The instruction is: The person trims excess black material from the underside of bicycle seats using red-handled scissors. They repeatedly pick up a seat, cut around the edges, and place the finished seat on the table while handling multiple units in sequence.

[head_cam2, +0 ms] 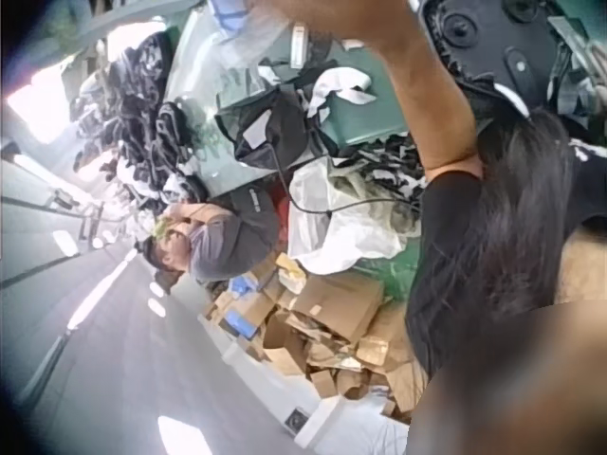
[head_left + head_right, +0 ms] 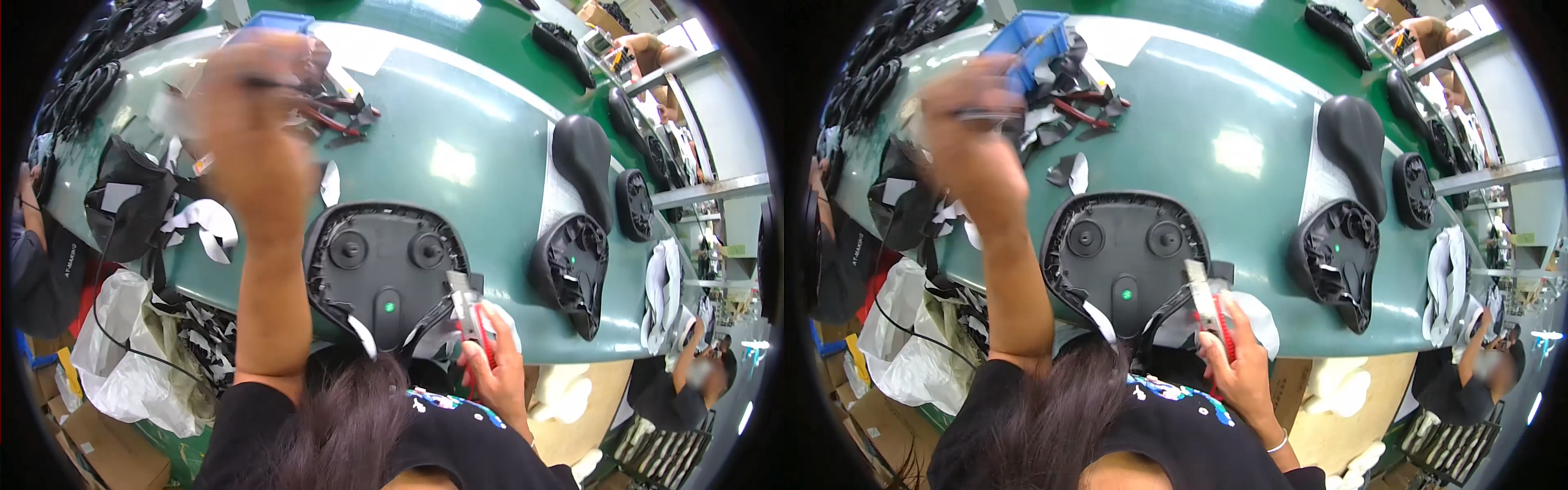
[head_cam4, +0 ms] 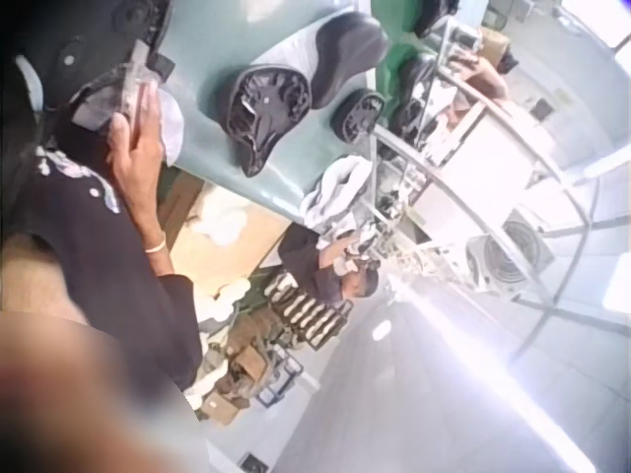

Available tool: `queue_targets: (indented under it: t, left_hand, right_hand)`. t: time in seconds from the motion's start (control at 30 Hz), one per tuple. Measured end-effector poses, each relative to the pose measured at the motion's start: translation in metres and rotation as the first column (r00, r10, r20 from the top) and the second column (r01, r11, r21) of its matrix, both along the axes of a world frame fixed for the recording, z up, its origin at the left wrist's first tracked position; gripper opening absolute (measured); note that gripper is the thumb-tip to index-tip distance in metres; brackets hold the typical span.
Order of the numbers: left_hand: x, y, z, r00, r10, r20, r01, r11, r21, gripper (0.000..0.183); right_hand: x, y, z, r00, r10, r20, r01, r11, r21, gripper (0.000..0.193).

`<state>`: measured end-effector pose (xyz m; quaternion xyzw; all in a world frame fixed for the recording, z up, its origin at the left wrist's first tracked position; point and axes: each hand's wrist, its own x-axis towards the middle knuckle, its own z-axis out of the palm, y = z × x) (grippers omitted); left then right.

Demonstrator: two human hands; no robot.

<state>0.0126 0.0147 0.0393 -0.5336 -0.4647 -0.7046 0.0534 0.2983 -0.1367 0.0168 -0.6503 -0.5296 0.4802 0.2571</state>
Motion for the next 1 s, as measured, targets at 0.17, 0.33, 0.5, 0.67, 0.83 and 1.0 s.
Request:
queue_targets:
  t: [0.17, 0.33, 0.5, 0.67, 0.83, 1.0]
  left_hand:
    - [0.008, 0.019, -0.063, 0.549, -0.835, -0.030, 0.305, 0.233, -0.923, 0.027]
    - [0.013, 0.076, -0.047, 0.927, -0.219, 0.303, 0.372, 0.620, -0.690, 0.027]
    - [0.075, 0.061, -0.062, 0.086, -0.995, -0.051, 0.085, 0.058, -0.995, 0.022]
    - [0.091, 0.099, -0.069, 0.119, -0.875, 0.470, 0.897, -0.108, -0.428, 0.027]
    - [0.091, 0.110, -0.104, 0.598, -0.761, 0.252, 0.689, 0.328, -0.646, 0.012]
    - [0.087, 0.109, -0.100, 0.576, -0.753, 0.319, 0.707, 0.262, -0.656, 0.012]
  right_hand:
    - [0.025, 0.045, -0.005, 0.964, -0.194, -0.183, 0.250, 0.895, 0.368, 0.049]
    - [0.054, 0.109, 0.022, 0.956, -0.251, -0.151, 0.290, 0.745, 0.600, 0.043]
    - [0.080, 0.221, 0.043, 0.969, -0.241, -0.047, 0.201, 0.670, 0.714, 0.039]
    - [0.099, 0.417, 0.019, 0.981, -0.102, -0.164, 0.181, 0.783, 0.596, 0.038]
    - [0.084, 0.581, -0.047, 0.845, -0.254, -0.471, 0.462, 0.790, 0.402, 0.034]
    - [0.054, 0.681, -0.079, 0.894, -0.231, -0.385, 0.389, 0.826, 0.408, 0.045]
